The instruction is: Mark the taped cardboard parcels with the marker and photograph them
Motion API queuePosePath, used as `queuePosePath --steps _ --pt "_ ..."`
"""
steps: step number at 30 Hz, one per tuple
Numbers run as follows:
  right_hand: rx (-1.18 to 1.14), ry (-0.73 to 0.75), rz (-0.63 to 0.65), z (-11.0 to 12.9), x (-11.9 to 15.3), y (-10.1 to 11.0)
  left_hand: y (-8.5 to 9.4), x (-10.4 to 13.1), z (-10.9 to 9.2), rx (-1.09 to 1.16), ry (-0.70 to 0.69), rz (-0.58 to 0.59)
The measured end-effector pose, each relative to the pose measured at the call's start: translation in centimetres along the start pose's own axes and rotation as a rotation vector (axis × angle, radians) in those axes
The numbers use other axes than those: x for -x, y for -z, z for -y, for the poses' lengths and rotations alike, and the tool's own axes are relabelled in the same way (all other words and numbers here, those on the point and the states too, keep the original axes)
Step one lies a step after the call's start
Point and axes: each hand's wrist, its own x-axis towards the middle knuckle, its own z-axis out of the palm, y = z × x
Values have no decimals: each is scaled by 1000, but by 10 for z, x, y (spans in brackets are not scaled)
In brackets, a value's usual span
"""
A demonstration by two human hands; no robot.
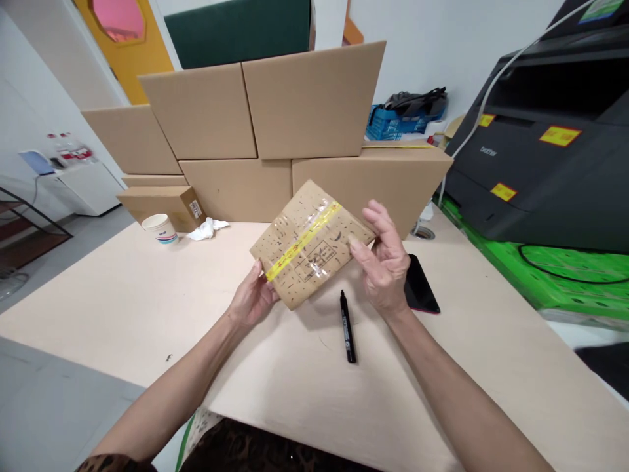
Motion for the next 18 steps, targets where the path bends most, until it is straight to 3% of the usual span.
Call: queuePosePath --steps 6,11,18 --pt "-18 -115 -14 -18 -1 8 1 4 6 -177 87 -17" --pt "-66 -80 -81 -15 -9 7 -1 6 5 -223 74 19" --pt "-146 -232 -148 -18 -9 5 -12 11 -4 -204 -181 -1"
